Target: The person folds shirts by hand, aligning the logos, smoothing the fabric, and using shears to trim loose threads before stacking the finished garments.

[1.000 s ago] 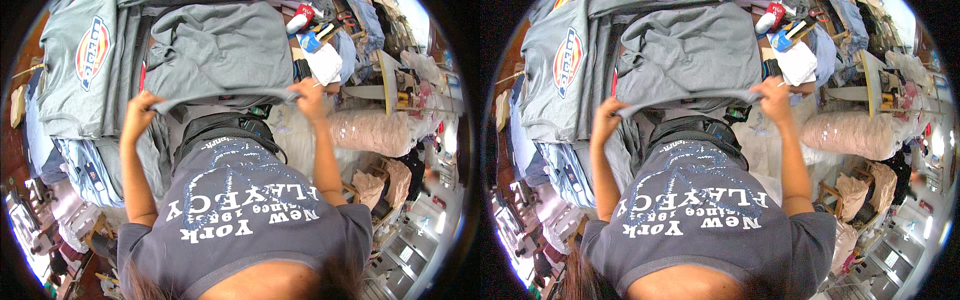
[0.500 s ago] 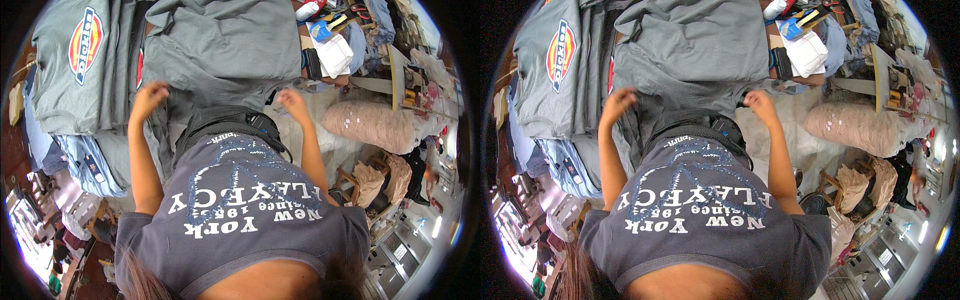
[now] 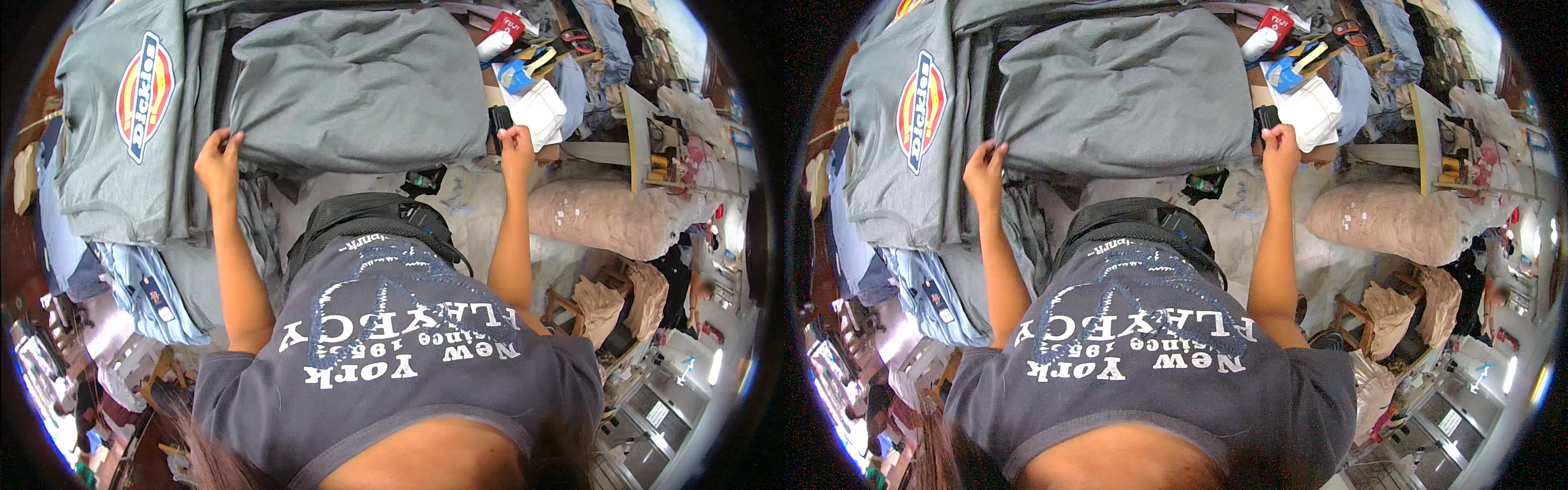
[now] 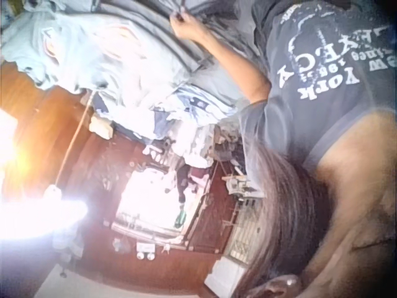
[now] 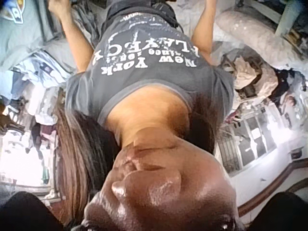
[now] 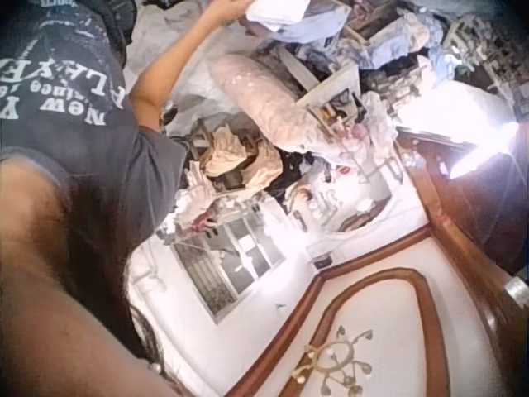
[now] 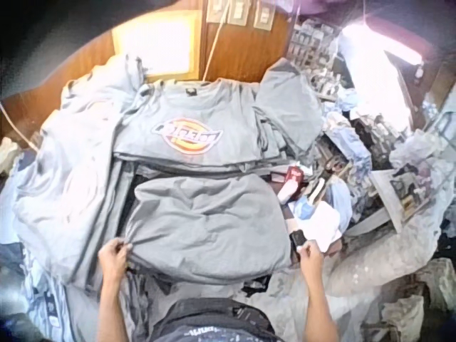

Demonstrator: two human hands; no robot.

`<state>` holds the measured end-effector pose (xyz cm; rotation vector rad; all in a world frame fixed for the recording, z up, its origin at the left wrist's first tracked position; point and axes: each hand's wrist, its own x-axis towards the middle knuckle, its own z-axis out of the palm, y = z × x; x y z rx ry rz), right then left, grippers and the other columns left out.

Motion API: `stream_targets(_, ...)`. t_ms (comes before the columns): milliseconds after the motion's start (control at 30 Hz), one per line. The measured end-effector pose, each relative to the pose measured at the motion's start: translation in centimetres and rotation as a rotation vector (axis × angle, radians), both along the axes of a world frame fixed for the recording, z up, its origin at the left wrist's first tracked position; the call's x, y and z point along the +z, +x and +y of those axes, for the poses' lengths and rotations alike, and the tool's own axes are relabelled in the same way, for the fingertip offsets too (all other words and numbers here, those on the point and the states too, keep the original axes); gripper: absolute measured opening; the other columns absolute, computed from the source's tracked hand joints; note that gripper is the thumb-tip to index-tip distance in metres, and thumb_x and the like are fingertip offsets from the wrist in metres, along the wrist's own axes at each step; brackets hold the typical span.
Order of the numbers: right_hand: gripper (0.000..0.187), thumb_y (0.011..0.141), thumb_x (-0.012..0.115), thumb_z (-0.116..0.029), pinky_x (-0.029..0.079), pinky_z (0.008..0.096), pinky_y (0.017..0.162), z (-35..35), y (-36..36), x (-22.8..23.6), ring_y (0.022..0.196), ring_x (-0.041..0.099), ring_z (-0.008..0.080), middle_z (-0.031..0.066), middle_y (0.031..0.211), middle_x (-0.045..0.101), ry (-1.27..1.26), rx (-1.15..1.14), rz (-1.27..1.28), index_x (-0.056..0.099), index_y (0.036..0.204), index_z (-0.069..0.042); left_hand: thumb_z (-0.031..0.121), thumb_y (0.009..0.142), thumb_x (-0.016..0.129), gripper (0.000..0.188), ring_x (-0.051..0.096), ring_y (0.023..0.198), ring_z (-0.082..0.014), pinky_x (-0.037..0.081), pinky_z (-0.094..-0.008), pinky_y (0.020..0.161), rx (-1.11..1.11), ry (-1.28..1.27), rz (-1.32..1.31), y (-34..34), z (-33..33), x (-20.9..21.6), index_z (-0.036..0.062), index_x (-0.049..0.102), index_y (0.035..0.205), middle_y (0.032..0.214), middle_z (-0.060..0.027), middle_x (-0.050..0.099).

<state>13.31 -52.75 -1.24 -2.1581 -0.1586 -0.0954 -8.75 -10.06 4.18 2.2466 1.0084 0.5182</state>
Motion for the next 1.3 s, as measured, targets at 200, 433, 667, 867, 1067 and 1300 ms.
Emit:
stream_targets(200, 0.03, 0.07, 0.065, -0.029, 0.041, 0.0382, 0.07, 3.3, -0.3, 0.5, 0.08, 0.052, 0.0282, 0.0134, 0.085, 0.054, -0.45, 0.009, -0.211, 0.057, 0.09, -0.007, 0.002, 0.071, 0.06, 0.056, 0.05, 0.086, -0.0158, 0.039, -0.0261, 0.078, -0.035, -0.461, -0.076, -1.9, -1.0, -1.7, 0.0077, 0.04, 0.122, 0.1, -0.0115, 0.053)
stream_targets(433, 0.022, 0.068, 0.067, -0.021, 0.041, 0.0344, 0.063, 4.9, 1.1, 1.8, 0.07, 0.052, 0.0247, 0.0116, 0.073, 0.055, -0.416, 0.069, -0.237, 0.058, 0.08, -0.004, -0.002, 0.066, 0.048, 0.045, 0.048, 0.093, -0.0122, 0.033, -0.0203, 0.082, -0.265, -0.514, -0.083, -1.9, 0.2, 1.1, 0.0011, 0.052, 0.111, 0.104, -0.0049, 0.055)
stream_targets(667, 0.016, 0.07, 0.065, -0.013, 0.037, 0.0239, 0.053, -1.4, -4.0, -1.1, 0.053, 0.045, 0.0088, 0.0016, 0.059, 0.053, 0.027, 0.003, 0.228, 0.055, 0.071, -0.001, -0.001, 0.064, 0.046, 0.039, 0.051, 0.078, -0.011, 0.038, -0.0212, 0.072, -0.201, -0.603, 0.125, -6.9, -0.8, 0.2, 0.0004, 0.058, 0.102, 0.089, -0.0051, 0.058)
stream_targets(867, 0.01, 0.069, 0.063, -0.007, 0.039, 0.0281, 0.055, -1.4, -5.5, -1.2, 0.056, 0.048, 0.0148, 0.0035, 0.06, 0.053, -0.253, 0.007, 0.308, 0.054, 0.072, -0.003, 0.002, 0.065, 0.049, 0.037, 0.051, 0.064, -0.0204, 0.041, -0.0307, 0.064, -0.267, -0.27, 0.379, -7.3, -1.3, -2.6, 0.0073, 0.06, 0.1, 0.077, -0.0119, 0.056)
stream_targets(1067, 0.015, 0.067, 0.056, -0.002, 0.041, 0.0361, 0.065, 4.8, -4.3, 1.0, 0.075, 0.053, 0.0286, 0.0103, 0.077, 0.054, -0.335, 0.149, -0.343, 0.057, 0.081, -0.008, 0.011, 0.075, 0.054, 0.012, 0.05, 0.084, -0.0319, 0.04, -0.0385, 0.072, -0.191, 0.353, 0.274, -1.9, -4.4, -1.3, 0.0057, 0.059, 0.085, 0.085, -0.0143, 0.052)
stream_targets(1300, 0.029, 0.069, 0.053, -0.001, 0.042, 0.0367, 0.076, 17.3, -2.8, 0.7, 0.085, 0.048, 0.0272, 0.0089, 0.092, 0.049, -0.333, 0.547, -0.304, 0.059, 0.095, -0.011, 0.034, 0.079, 0.053, 0.044, 0.031, 0.119, -0.0289, 0.028, -0.0445, 0.094, -0.528, 0.452, 0.128, 7.2, -6.4, -4.8, 0.0221, 0.044, 0.12, 0.13, -0.0085, 0.034)
